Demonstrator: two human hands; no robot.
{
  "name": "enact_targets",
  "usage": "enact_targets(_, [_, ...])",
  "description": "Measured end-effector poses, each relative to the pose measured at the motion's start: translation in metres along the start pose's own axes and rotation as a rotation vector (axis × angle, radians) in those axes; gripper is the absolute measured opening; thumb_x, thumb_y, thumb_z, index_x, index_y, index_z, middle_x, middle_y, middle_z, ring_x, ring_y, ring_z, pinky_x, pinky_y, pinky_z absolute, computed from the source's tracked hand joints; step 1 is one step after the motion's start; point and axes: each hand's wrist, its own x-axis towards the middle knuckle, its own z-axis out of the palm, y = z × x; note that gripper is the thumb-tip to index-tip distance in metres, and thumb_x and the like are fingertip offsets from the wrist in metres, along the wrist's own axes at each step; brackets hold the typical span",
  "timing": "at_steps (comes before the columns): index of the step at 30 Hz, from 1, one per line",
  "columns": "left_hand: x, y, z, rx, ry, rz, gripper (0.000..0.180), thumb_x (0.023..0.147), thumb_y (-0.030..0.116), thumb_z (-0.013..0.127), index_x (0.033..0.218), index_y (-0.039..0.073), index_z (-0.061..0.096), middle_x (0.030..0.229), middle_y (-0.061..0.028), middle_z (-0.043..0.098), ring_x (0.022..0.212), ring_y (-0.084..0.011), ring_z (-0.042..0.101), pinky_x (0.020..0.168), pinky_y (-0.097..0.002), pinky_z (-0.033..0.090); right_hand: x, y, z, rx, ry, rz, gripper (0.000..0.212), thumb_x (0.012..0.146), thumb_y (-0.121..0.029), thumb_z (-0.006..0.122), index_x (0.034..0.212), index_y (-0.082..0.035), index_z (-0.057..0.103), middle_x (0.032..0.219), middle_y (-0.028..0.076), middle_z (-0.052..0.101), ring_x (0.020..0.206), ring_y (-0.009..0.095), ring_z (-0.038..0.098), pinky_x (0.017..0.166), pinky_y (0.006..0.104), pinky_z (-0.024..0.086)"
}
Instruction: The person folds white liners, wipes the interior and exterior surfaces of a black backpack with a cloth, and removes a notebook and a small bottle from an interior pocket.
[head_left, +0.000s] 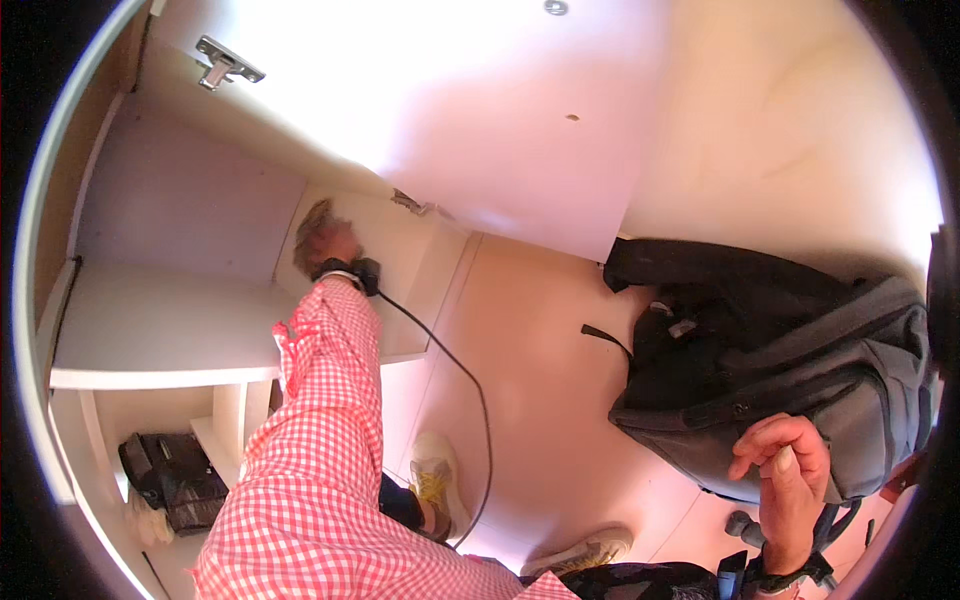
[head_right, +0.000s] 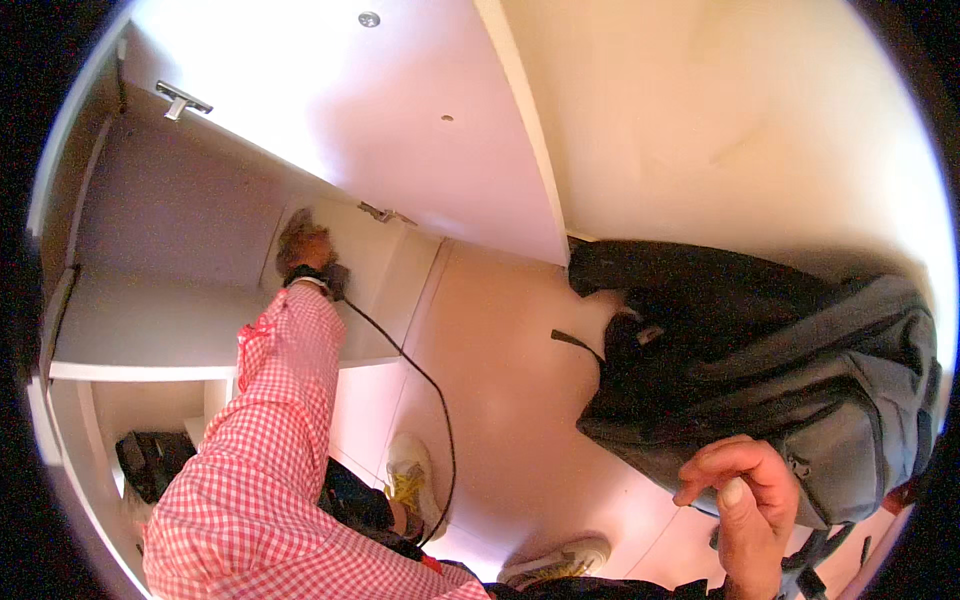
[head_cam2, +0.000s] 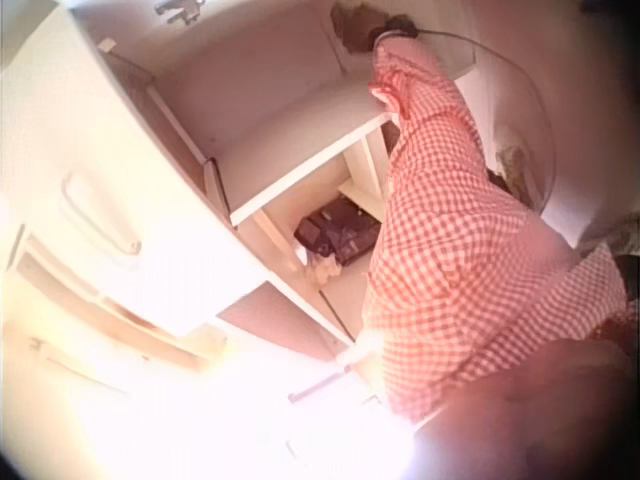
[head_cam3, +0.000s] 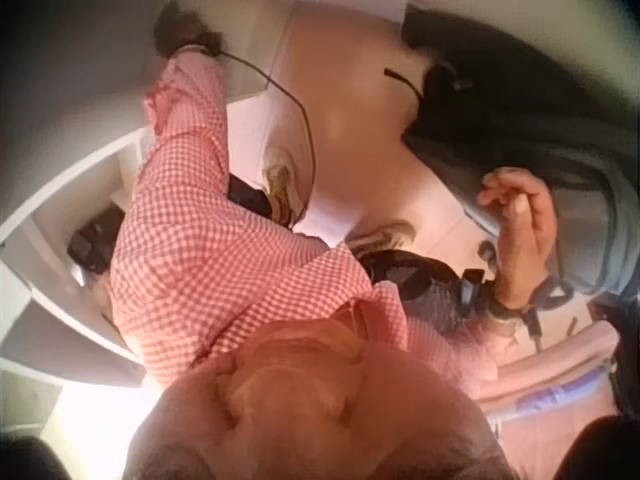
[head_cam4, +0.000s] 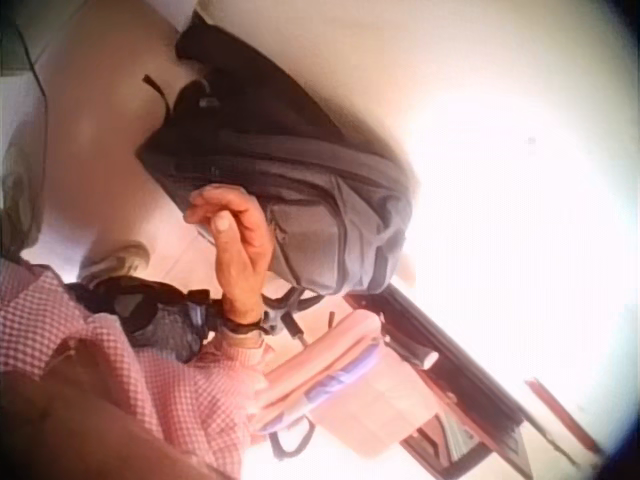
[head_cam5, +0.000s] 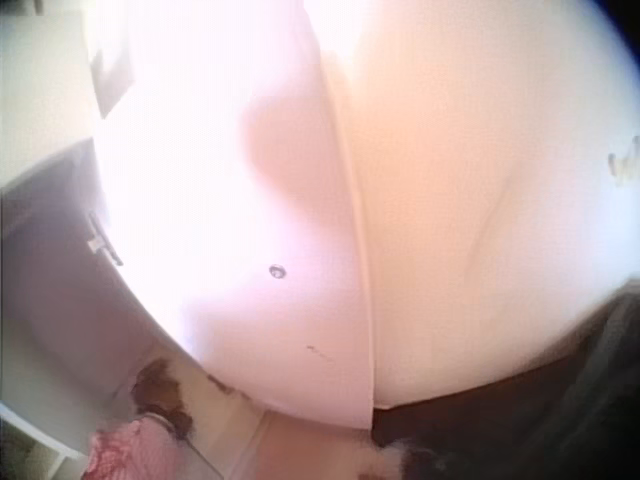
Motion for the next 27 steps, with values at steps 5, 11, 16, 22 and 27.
enact_targets(5, [-0.032,0.033,-0.048,-0.154,0.178,-0.19,0.057,0.084,0.04,0.049,0.133,0.012,0.039,0.14,-0.009,0.033,0.126,-0.0436,0.029,0.099,-0.0603,0.026,-0.025,-0.002,-0.014,0.105,-0.035,-0.083,0.035,0.093,-0.033,0.052,0.092,0.001,0.053,0.085,0.012,0.056,0.065,0.015,0.055,0.062,0.0246,0.045])
enact_targets(11, [-0.133,0.121,-0.083,-0.436,0.181,-0.014,0.063,0.088,0.042,0.046,0.139,0.011,0.028,0.144,-0.0121,0.025,0.13,-0.044,0.022,0.103,-0.0601,0.018,-0.033,0.007,-0.022,0.176,0.044,-0.134,0.036,0.09,-0.034,0.056,0.093,0.002,0.054,0.085,0.015,0.057,0.065,0.017,0.056,0.06,0.0273,0.046])
enact_targets(16, [-0.167,0.114,-0.098,-0.386,0.134,0.068,0.063,0.09,0.044,0.04,0.142,0.013,0.023,0.148,-0.0132,0.019,0.132,-0.0447,0.02,0.105,-0.0579,0.016,-0.041,0.009,-0.027,0.17,0.044,-0.142,0.031,0.088,-0.028,0.058,0.092,0.002,0.054,0.085,0.015,0.058,0.065,0.017,0.056,0.06,0.0272,0.046])
enact_targets(22, [-0.161,0.095,-0.109,-0.616,-0.151,-0.503,0.084,0.084,0.067,0.033,0.145,0.013,0.016,0.152,-0.014,0.012,0.136,-0.0442,0.01,0.107,-0.0568,0.01,-0.043,0.012,-0.033,0.136,0.05,-0.167,0.022,0.093,-0.023,0.053,0.094,-0.001,0.052,0.085,0.009,0.054,0.065,0.012,0.052,0.061,0.0226,0.044])
enact_targets(27, [-0.115,0.047,-0.065,-0.606,-0.185,-0.7,0.097,0.081,0.071,0.026,0.143,-0.001,0.01,0.149,-0.0258,0.001,0.135,-0.0474,-0.004,0.105,-0.0613,-0.001,-0.034,0.016,-0.029,0.159,0.043,-0.133,0.02,0.092,-0.02,0.054,0.095,-0.001,0.052,0.085,0.01,0.054,0.065,0.012,0.054,0.06,0.023,0.045])
